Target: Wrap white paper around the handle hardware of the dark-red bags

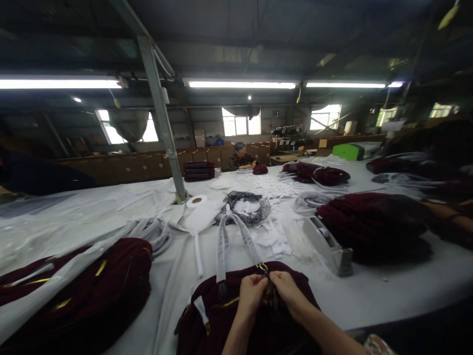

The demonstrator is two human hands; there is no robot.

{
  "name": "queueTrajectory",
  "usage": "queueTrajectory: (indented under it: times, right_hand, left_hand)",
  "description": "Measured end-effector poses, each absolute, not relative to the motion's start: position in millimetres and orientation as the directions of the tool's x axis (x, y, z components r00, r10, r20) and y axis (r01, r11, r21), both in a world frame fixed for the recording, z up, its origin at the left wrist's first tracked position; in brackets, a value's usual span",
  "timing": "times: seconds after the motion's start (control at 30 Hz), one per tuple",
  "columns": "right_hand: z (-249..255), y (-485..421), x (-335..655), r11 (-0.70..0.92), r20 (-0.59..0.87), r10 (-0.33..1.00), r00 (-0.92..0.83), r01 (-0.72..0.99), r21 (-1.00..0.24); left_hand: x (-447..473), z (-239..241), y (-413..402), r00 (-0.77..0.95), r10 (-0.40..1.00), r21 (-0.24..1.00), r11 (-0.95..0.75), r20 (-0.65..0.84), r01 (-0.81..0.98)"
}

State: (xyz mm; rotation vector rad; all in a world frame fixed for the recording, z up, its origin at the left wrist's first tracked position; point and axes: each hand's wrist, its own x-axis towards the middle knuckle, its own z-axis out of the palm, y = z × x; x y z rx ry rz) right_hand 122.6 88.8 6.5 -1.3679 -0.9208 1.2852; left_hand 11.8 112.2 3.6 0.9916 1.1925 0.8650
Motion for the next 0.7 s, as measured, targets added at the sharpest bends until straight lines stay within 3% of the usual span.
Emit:
queueTrajectory:
  times: [0.1,0.23,0.5,0.6,0.7]
  right_hand:
    - [11,93,125,-0.316,-0.333,0.94,0.078,-0.174,-0.933]
    - [21,98,127,-0.533,-0.538,0.84,-0.075,-0.302,-0.79]
    - [17,98,126,-0.502,-0.513,0.857,-0.053,-0.314,-0.806]
    - [18,93,127,-0.442,-0.437,0.895,-0.088,-0.293,-0.848]
    - [16,91,132,-0.453,-0.426,0.892,-0.154,-0.29,-0.843]
  left_hand:
    - [11,2,113,0.163,0.896,0.899,0.43,-0.414,-0.083]
    - [6,6,104,0.161,0.877,0.862,0.477,-0.454,-0.17]
    - [22,-7,60,0.238,0.918,0.867,0.382,-0.316,-0.319]
    - [18,-5,49,0.334,0.873,0.874,0.437,-0.356,-0.212]
    - [4,2,48,0.304,0.914,0.962,0.236,-0.268,0.138]
